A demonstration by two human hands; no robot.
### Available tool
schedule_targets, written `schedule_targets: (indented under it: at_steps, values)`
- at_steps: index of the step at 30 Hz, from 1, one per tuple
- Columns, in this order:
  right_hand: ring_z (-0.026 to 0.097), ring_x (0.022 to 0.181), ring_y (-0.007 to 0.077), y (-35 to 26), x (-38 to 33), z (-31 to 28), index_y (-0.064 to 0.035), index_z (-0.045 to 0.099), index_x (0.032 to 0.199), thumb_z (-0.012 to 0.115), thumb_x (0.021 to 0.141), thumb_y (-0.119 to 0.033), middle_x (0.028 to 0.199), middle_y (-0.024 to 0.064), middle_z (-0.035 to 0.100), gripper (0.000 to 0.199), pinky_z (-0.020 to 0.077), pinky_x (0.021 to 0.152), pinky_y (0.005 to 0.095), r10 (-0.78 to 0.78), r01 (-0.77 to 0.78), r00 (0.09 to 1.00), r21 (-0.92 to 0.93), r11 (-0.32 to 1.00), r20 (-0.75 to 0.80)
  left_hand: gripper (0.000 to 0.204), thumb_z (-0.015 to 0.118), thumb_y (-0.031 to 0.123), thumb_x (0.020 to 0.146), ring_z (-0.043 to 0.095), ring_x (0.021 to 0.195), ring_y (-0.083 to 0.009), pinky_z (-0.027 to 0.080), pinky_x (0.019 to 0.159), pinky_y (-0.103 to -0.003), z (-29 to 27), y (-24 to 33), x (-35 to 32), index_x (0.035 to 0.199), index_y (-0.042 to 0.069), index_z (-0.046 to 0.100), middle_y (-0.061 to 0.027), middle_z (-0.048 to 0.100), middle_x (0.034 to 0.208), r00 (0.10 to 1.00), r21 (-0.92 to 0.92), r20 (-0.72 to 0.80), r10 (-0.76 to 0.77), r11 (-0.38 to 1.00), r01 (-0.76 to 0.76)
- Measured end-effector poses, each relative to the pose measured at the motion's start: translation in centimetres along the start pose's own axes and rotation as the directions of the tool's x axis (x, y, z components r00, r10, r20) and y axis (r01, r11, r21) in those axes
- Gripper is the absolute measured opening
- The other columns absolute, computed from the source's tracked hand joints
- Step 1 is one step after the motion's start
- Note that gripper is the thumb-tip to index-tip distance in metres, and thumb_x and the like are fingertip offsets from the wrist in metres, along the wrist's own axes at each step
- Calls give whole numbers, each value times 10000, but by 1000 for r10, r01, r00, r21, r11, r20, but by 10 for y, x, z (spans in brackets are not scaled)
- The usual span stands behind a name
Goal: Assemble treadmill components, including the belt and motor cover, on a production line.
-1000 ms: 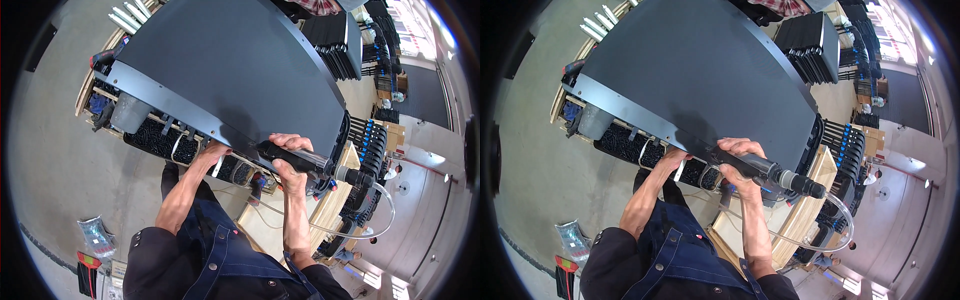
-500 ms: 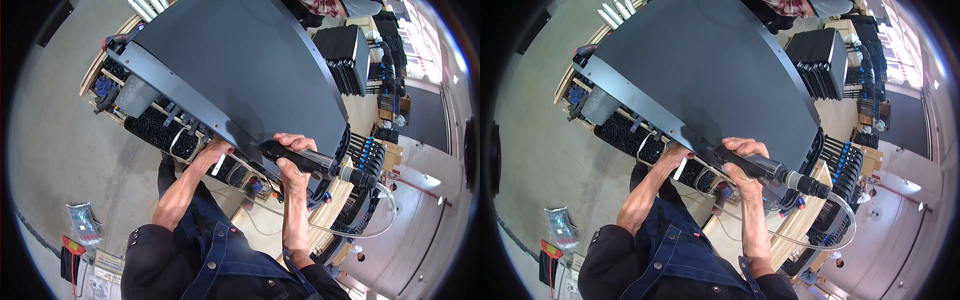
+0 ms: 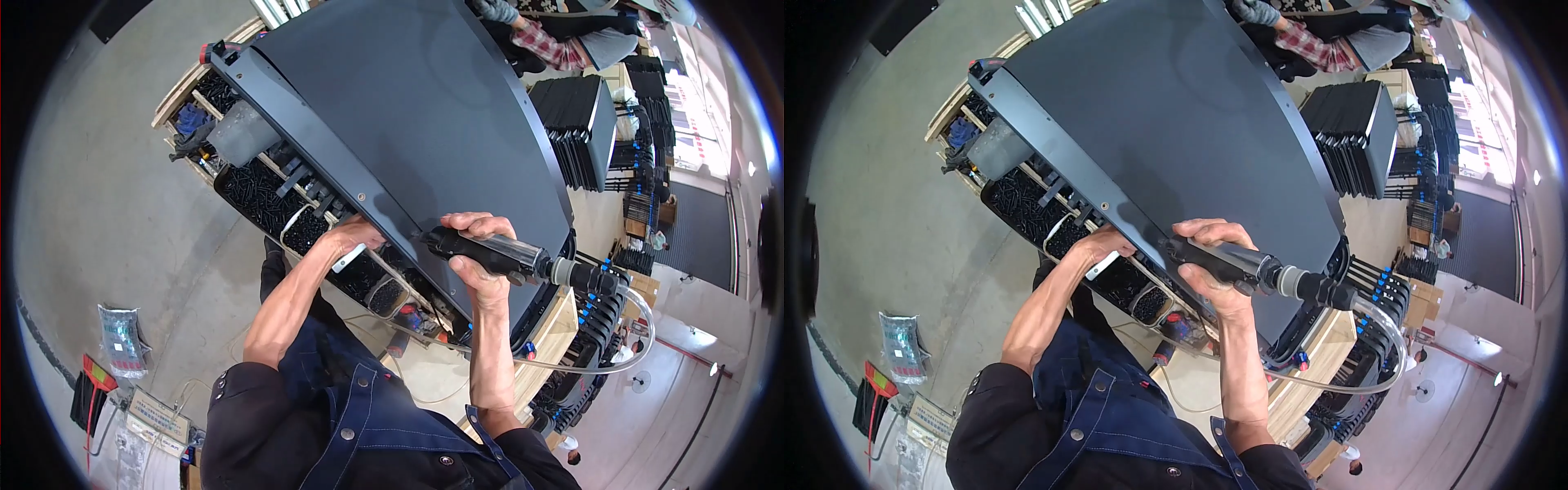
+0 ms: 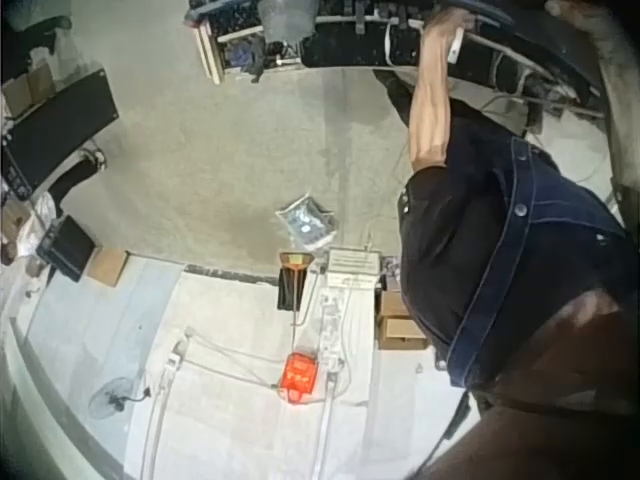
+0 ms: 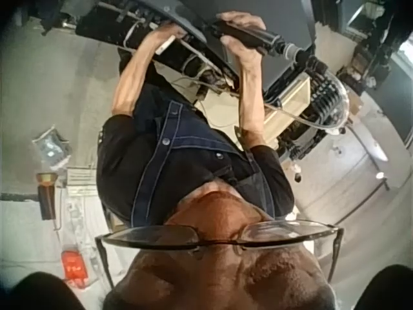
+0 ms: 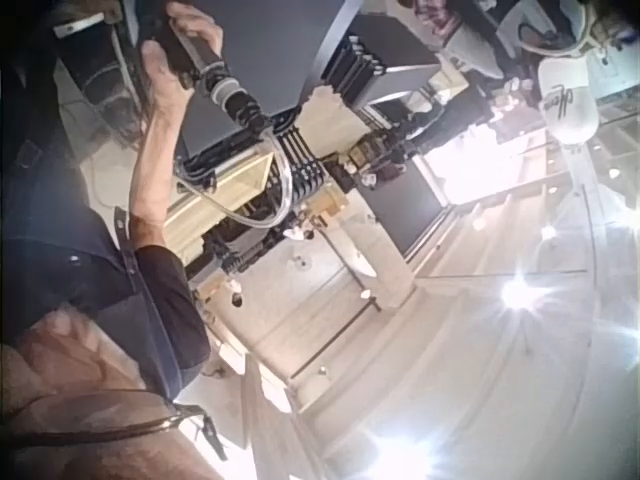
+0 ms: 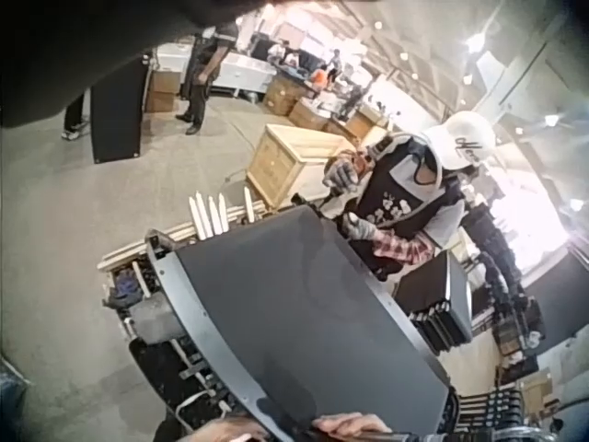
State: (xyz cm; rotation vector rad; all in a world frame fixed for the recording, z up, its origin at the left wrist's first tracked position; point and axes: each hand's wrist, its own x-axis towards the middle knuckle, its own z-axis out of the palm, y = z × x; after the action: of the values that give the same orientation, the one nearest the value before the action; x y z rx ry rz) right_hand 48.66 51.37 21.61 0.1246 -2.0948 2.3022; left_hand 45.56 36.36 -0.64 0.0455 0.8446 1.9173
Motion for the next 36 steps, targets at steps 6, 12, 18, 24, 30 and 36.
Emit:
schedule_targets:
  at_steps: [6,12,18,24,30,36]
  values:
    - [627,1096,298,10,0,-14,-105,570,1060,870,725,-55,1076,108,655,453,438,1069,539,-72,72,992,4,997,104,104,686,169,882,312,558,-33,222,493,-223,16,4,-5,926,138,597,103,373,668,993,55,-119,25,998,-19]
    - [661,1089,305,8,1,-7,-65,602,1010,863,746,-39,1058,143,695,373,497,1031,535,-102,103,988,0,995,112,165,734,173,870,356,536,-20,254,472,-214,19,-22,-2,1002,120,651,98,442,660,964,-90,-152,219,968,-234]
    - [656,1115,314,7,1,-11,-54,610,1059,861,744,-36,1133,165,685,403,505,1032,513,-71,71,988,8,997,136,137,735,123,837,393,549,-27,264,482,-222,26,-21,-5,941,119,645,95,457,664,953,-158,-152,263,945,-286]
    - [652,1132,317,0,0,-1,-47,610,1206,890,718,-71,1251,200,639,563,522,1019,478,19,-21,997,25,999,79,111,742,179,897,422,566,-31,281,489,-220,18,-30,-2,904,88,679,66,513,677,953,-164,-177,245,948,-274]
    - [668,1090,304,-2,-1,5,-25,587,1241,891,737,-114,1278,202,603,595,549,967,440,-81,84,992,-29,996,92,309,583,249,1020,536,627,-96,426,501,-270,26,-40,-39,1277,81,548,-28,583,767,965,127,-192,177,980,-155]
    - [687,977,213,-4,-5,13,-10,549,1260,864,769,-107,1010,114,683,591,546,946,379,-111,32,959,-291,956,-260,304,600,158,946,675,940,-445,520,836,-541,-30,-38,-125,1245,101,601,-265,690,921,640,779,-598,482,535,325]
